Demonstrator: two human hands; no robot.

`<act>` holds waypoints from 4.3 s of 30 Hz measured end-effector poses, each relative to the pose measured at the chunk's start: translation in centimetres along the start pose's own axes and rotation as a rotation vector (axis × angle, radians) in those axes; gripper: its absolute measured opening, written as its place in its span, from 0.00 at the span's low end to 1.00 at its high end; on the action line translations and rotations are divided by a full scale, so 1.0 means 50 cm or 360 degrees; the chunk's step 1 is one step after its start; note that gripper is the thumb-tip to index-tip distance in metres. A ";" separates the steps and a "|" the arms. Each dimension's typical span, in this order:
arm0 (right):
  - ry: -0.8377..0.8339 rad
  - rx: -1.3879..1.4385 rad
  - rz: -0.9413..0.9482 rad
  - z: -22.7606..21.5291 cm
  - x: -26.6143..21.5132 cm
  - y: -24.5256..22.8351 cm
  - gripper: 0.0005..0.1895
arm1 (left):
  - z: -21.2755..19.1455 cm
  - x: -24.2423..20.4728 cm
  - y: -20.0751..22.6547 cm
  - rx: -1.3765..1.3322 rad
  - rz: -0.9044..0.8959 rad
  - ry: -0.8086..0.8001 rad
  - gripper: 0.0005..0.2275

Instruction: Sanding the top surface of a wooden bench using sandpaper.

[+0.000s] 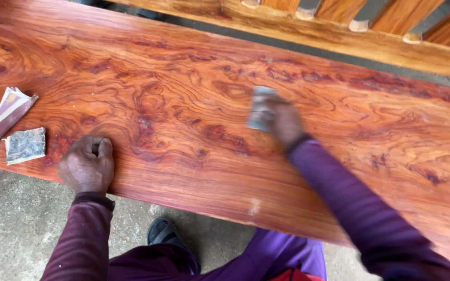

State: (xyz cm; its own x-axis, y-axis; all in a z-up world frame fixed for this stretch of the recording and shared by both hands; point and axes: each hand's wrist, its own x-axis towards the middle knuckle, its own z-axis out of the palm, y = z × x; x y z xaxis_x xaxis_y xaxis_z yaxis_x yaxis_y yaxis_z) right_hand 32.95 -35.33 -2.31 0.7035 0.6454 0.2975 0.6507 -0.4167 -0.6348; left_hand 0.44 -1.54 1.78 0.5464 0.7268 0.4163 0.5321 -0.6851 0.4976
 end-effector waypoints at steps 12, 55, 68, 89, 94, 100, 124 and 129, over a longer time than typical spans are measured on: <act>0.0039 -0.0126 0.0407 -0.405 -0.468 0.127 0.10 | -0.003 0.020 0.007 -0.0012 -0.0085 -0.0086 0.05; -0.0072 -0.0184 -0.0508 0.045 -0.034 -0.207 0.10 | -0.021 0.007 0.033 -0.0037 -0.0126 -0.0098 0.04; -0.0098 -0.0512 -0.0152 -0.107 -0.176 -0.145 0.11 | -0.012 0.018 0.030 -0.0104 -0.0229 -0.0096 0.05; -0.0185 -0.0538 -0.0156 -0.278 -0.387 -0.075 0.09 | -0.006 0.010 0.030 0.0000 -0.0062 -0.0054 0.05; -0.0152 -0.0445 -0.0225 -0.165 -0.301 -0.125 0.07 | -0.002 0.016 0.028 -0.0090 -0.0132 -0.0046 0.05; -0.0311 -0.0175 -0.0814 0.141 -0.036 -0.293 0.07 | -0.010 0.018 0.028 -0.0040 -0.0105 -0.0021 0.04; -0.0343 -0.0241 -0.0682 -0.021 -0.213 -0.255 0.10 | -0.007 0.015 0.025 -0.0065 -0.0108 -0.0046 0.05; -0.0352 -0.0296 -0.0909 0.208 -0.010 -0.406 0.10 | -0.009 0.014 0.025 -0.0042 -0.0159 -0.0070 0.05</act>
State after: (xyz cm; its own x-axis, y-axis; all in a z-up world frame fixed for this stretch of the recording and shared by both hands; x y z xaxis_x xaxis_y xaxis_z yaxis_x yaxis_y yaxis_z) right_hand 16.41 -20.56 3.03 0.1687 0.9073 0.3852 0.9582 -0.0594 -0.2797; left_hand 1.20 -1.87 3.04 0.5197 0.7880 0.3300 0.5682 -0.6073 0.5553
